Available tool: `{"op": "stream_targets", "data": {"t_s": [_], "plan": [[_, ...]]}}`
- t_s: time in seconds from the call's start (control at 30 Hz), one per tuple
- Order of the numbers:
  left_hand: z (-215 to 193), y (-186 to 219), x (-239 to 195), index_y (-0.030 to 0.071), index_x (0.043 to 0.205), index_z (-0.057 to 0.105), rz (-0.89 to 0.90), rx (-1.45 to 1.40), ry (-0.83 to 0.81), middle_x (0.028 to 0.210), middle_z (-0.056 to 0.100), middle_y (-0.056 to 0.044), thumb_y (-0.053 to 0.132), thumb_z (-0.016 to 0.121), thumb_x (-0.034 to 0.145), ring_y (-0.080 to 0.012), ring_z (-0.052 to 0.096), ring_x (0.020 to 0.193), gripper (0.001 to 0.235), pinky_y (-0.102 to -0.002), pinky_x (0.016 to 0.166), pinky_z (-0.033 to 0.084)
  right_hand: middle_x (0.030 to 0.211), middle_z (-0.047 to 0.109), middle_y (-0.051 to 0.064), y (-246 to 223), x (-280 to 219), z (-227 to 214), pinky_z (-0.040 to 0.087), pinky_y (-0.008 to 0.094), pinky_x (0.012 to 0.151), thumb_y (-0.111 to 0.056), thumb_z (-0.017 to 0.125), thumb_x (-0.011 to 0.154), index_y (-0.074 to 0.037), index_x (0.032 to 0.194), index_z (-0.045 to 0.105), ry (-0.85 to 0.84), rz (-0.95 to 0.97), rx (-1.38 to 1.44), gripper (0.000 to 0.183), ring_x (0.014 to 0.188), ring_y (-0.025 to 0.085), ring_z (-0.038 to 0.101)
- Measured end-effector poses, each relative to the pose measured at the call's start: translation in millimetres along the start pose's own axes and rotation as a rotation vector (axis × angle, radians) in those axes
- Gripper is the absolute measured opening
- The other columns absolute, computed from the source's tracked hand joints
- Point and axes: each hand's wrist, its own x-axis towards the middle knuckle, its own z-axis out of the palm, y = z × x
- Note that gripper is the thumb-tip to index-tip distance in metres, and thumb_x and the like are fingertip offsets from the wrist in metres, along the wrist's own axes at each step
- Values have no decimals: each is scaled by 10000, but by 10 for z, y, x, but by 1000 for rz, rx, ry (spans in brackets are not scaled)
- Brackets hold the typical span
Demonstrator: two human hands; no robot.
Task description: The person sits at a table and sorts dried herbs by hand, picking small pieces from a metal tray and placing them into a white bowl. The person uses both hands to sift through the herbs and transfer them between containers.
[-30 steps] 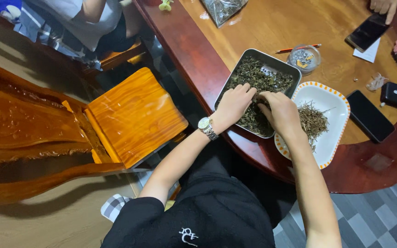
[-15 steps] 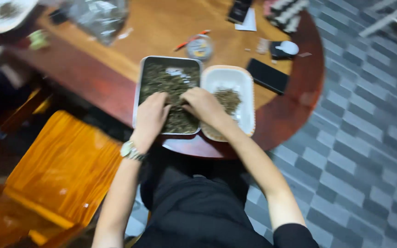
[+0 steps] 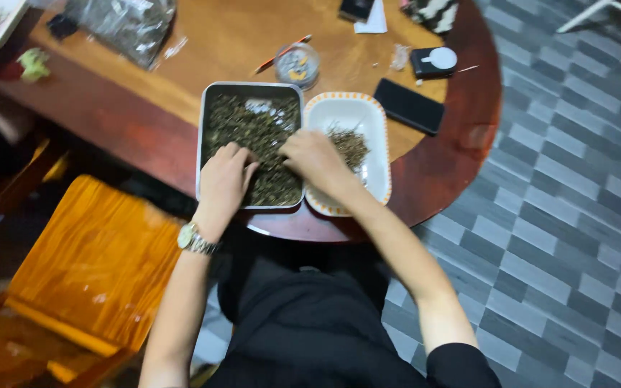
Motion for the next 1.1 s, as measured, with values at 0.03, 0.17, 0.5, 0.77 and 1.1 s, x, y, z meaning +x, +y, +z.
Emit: {"op": "stream_targets", "data": {"t_s": [0.03,0.17,0.5,0.77,1.1], "plan": [[-4,3,7,187,956,644,-21,7,-9,888,588,-18,342,665,994,-263,659,883,161,-399,736,531,926,622,-11,24,6,-30,459,383,860,-357,708,904,-199,973,632,-5,-14,18,188,995,218,562],[-134,145,-42,152,1028,686,12,16,55,1073,595,-62,289,651,1012,-293,621,1018,143,-417,766,511,957,633,13,46,-25,-142,448,393,814,-366,787,854,-162,1049,671,-8,40,11,305,976,235,563],[154,116,-159,36,1356,611,174,-55,-57,1488,530,-186,249,664,1002,-417,499,1361,417,-495,1105,447,990,696,94,41,198,-348,469,464,767,-180,826,880,-74,1051,700,24,46,127,238,956,331,564],[211,127,-147,65,1350,619,149,-63,-77,1491,537,-166,350,600,1041,-418,465,1395,421,-534,1078,440,976,665,74,10,963,107,479,462,737,-151,788,916,-74,1030,693,79,23,244,167,944,311,556],[165,146,-161,87,1365,608,124,-132,-78,1495,522,-137,331,610,1020,-381,412,1421,423,-551,1112,402,819,676,126,32,1458,768,520,533,566,-94,699,839,-38,818,719,30,35,38,63,843,375,621]]}}
